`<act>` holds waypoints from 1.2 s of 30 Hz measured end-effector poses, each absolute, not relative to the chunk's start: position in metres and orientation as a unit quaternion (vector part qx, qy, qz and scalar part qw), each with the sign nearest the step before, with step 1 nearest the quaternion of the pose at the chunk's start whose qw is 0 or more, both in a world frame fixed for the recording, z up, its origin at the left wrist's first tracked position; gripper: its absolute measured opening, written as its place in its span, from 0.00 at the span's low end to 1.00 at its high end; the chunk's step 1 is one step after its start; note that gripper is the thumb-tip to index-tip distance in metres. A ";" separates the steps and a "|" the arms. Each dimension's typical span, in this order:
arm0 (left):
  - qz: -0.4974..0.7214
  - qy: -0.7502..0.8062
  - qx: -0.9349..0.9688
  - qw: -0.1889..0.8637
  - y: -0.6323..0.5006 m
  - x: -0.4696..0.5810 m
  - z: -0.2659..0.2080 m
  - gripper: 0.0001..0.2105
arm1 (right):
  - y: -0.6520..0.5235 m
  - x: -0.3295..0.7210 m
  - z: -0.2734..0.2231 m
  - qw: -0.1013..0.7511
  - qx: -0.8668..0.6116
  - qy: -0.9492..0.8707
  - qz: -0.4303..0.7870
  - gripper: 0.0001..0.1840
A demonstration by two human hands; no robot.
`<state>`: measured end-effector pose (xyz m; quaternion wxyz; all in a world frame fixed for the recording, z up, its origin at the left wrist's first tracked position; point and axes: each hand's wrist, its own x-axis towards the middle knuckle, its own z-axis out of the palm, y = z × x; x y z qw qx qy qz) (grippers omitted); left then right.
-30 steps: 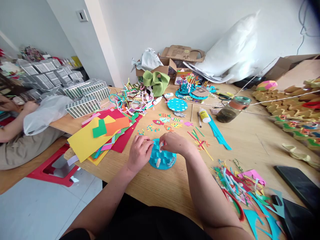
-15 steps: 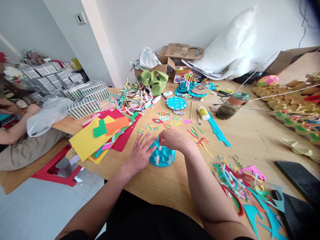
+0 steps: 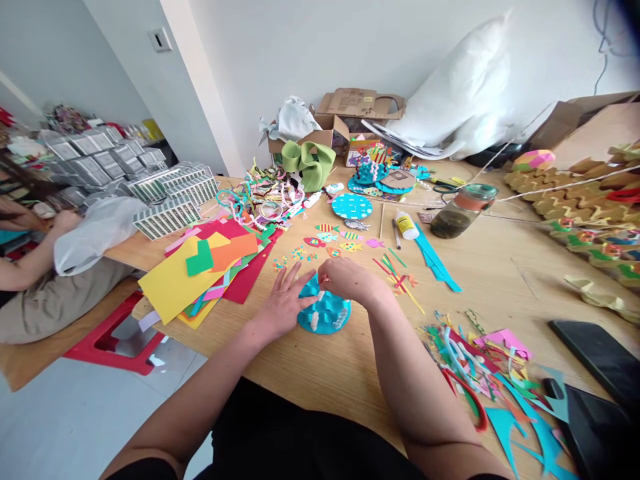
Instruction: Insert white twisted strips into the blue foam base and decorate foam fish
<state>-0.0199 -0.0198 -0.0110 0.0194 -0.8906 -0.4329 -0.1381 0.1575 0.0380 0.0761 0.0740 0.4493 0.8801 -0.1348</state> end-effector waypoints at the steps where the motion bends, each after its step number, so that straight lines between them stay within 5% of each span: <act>1: -0.140 -0.433 -0.890 0.012 -0.019 -0.019 -0.010 0.20 | 0.038 0.158 0.076 0.073 0.450 0.880 -0.134 0.14; 21: -0.169 -0.495 -0.852 -0.010 -0.011 0.006 0.005 0.02 | 0.041 0.160 0.072 0.079 0.453 0.879 -0.129 0.15; 36: -0.112 -0.503 -0.857 -0.031 0.011 0.022 0.010 0.05 | 0.040 0.163 0.076 0.087 0.454 0.876 -0.137 0.12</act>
